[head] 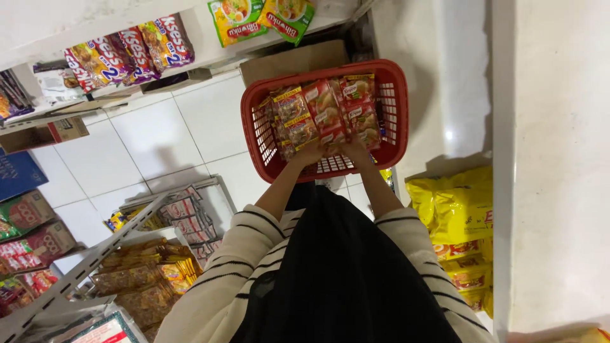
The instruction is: The person takes seasoning packets from a basket and stacks them onto shelves by hand.
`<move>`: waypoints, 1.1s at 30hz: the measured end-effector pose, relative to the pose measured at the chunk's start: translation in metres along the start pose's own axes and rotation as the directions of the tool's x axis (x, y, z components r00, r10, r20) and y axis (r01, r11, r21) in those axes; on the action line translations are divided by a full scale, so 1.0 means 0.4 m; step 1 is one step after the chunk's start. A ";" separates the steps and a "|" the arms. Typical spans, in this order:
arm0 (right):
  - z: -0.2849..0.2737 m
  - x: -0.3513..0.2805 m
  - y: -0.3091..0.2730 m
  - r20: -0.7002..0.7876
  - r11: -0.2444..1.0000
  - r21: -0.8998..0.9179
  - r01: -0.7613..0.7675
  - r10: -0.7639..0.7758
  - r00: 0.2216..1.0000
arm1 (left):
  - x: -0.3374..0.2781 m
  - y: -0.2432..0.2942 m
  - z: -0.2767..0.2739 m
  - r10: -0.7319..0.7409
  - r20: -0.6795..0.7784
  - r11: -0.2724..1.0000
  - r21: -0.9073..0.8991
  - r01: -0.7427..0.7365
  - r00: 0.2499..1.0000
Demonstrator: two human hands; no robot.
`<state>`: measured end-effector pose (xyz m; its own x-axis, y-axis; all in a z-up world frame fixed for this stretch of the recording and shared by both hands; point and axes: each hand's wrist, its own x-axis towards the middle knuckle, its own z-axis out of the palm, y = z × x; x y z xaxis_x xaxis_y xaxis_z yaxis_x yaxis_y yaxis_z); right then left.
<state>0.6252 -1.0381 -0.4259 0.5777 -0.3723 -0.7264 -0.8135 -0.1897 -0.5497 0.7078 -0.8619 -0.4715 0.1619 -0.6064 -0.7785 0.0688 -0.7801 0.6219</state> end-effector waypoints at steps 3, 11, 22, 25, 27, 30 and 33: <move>-0.031 -0.032 -0.017 0.281 0.898 0.401 -0.180 0.066 0.957 | -0.044 -0.007 -0.035 -0.177 0.147 0.898 -0.380 0.221 0.973; -0.090 -0.350 -0.075 0.405 0.550 0.790 -0.273 -0.133 0.904 | -0.280 0.116 0.010 0.344 0.017 -0.031 -0.999 0.029 0.939; -0.179 -0.721 0.042 0.381 0.877 0.297 0.377 -0.471 0.796 | -0.564 0.242 0.256 0.415 -0.538 -0.379 -0.836 -0.398 0.734; -0.196 -0.813 0.013 0.239 0.751 0.159 0.641 -0.659 0.713 | -0.679 0.242 0.353 0.419 -0.587 -0.407 -0.803 -0.434 0.693; -0.195 -0.925 -0.054 -0.019 0.624 0.037 0.781 -0.781 0.625 | -0.755 0.232 0.409 0.473 -0.622 -0.430 -0.781 -0.452 0.624; -0.138 -1.106 -0.164 -0.210 0.351 -0.311 0.883 -0.932 0.297 | -0.809 0.207 0.509 0.434 -0.655 -0.476 -0.750 -0.460 0.618; -0.034 -1.179 -0.282 0.106 0.039 -0.452 0.891 -0.990 0.097 | -0.823 0.179 0.594 0.381 -0.713 -0.532 -0.689 -0.491 0.588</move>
<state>0.4436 -0.8536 -0.0157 0.8680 0.2481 0.4301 0.4531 -0.7500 -0.4818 0.4255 -0.7548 -0.1907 0.8237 -0.5438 -0.1609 0.5625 0.8195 0.1095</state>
